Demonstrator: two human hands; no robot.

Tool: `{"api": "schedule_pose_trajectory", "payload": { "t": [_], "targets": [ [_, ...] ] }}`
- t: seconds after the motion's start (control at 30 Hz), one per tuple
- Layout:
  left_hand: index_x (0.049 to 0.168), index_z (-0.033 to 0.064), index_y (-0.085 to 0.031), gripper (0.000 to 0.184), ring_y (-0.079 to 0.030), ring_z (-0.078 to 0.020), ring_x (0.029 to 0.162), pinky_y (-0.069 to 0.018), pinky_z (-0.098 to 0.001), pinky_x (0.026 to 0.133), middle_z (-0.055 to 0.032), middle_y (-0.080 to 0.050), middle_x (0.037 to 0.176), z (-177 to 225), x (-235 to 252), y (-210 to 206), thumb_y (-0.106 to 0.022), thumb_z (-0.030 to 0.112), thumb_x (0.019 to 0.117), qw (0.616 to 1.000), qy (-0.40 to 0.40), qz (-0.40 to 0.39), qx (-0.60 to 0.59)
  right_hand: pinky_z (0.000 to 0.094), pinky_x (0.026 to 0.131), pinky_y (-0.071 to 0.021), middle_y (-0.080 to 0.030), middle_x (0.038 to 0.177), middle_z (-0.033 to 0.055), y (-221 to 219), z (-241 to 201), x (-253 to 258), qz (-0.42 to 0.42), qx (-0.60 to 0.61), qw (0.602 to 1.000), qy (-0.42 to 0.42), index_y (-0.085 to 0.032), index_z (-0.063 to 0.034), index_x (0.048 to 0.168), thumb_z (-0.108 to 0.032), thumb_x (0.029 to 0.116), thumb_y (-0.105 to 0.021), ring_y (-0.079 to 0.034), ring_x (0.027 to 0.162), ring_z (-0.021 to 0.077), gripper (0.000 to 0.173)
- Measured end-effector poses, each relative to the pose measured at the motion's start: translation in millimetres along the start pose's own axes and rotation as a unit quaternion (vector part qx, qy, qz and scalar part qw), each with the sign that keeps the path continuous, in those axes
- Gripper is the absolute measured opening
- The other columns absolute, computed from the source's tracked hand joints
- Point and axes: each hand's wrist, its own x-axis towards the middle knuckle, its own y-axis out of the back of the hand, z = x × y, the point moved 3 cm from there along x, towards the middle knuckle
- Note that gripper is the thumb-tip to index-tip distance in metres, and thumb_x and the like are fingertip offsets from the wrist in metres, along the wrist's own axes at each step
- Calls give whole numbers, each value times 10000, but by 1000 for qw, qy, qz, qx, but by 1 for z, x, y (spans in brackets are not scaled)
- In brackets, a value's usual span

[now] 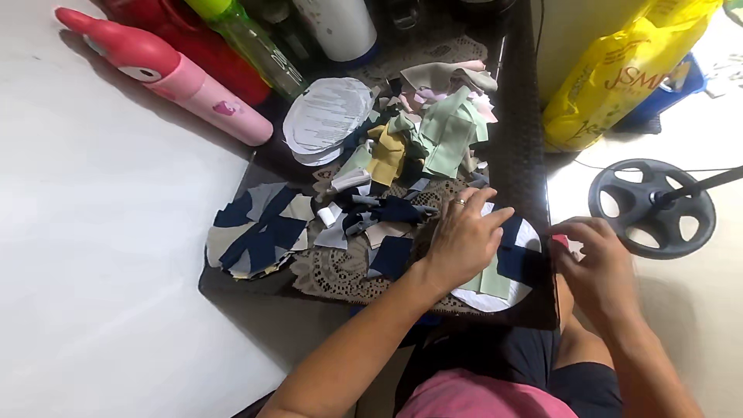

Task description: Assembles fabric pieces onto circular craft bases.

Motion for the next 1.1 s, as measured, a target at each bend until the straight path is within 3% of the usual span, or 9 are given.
{"api": "schedule_pose_trajectory", "payload": {
  "t": [0.07, 0.17, 0.33, 0.47, 0.6, 0.67, 0.8, 0.9, 1.1],
  "targets": [
    [1318, 209, -714, 339, -456, -420, 1393, -387, -634, 1061, -172, -559, 1458, 0, -1, -6, -560, 231, 1016, 1000, 1, -14, 27, 571, 837, -518, -699, 1106, 156, -7, -11, -5, 17, -32, 998, 55, -771, -84, 1005, -194, 943, -632, -653, 1031, 371, 187],
    [1413, 227, -643, 394, -367, -438, 1460, -299, -677, 1115, -192, -471, 1541, 0, -2, -11, -540, 296, 1038, 996, 35, -68, 54, 567, 832, -512, -704, 1115, 166, -15, -23, -5, 36, -73, 993, 87, -788, -103, 982, -205, 944, -622, -650, 1022, 406, 198],
    [1432, 243, -626, 417, -338, -440, 1478, -281, -680, 1126, -194, -441, 1566, -2, -1, -14, -569, 319, 1026, 994, 56, -82, 48, 639, 889, -454, -634, 1288, 217, -28, -29, 7, 25, -121, 990, 71, -772, -148, 1150, -272, 913, -675, -575, 1172, 473, 285],
    [1462, 270, -595, 426, -306, -420, 1499, -247, -665, 1150, -176, -409, 1595, -5, -2, -13, -528, 361, 1051, 992, 65, -100, 37, 646, 904, -435, -595, 1385, 225, -34, -27, 11, -1, -140, 988, 61, -776, -138, 1139, -293, 912, -681, -541, 1238, 493, 291],
    [1548, 185, -484, 502, -307, -382, 1520, -246, -654, 1171, -153, -391, 1621, 0, -9, -12, -476, 329, 1068, 995, 75, -58, 36, 640, 882, -473, -636, 1322, 211, -20, -20, 7, 37, -67, 996, 45, -738, -99, 1211, -232, 934, -607, -603, 1155, 465, 334],
    [1535, 122, -494, 513, -298, -364, 1534, -200, -668, 1195, -142, -402, 1621, 10, -16, -13, -463, 337, 1070, 994, 89, -39, 56, 625, 868, -476, -646, 1287, 206, -10, -15, 3, 69, -49, 996, 31, -717, -88, 1238, -195, 934, -590, -608, 1142, 450, 347],
    [1524, 88, -500, 542, -300, -382, 1532, -134, -700, 1198, -131, -411, 1620, 32, -24, -17, -469, 374, 1065, 988, 116, -60, 81, 629, 852, -475, -674, 1226, 210, -7, -14, 0, 81, -53, 994, 41, -765, -91, 1097, -162, 929, -595, -616, 1117, 460, 249],
    [1517, 96, -510, 526, -329, -399, 1515, -146, -737, 1171, -120, -451, 1595, 34, -25, -24, -476, 357, 1061, 989, 103, -65, 87, 597, 840, -490, -697, 1198, 196, -15, -16, -1, 81, -88, 991, 66, -792, -122, 984, -178, 942, -585, -633, 1089, 451, 218],
    [1530, 110, -500, 513, -316, -380, 1527, -123, -762, 1158, -74, -454, 1602, 31, -25, -28, -456, 331, 1069, 989, 92, -74, 86, 608, 831, -479, -698, 1216, 194, -23, -16, -3, 63, -112, 989, 67, -796, -140, 954, -154, 927, -581, -622, 1115, 471, 218]
  ]
}}
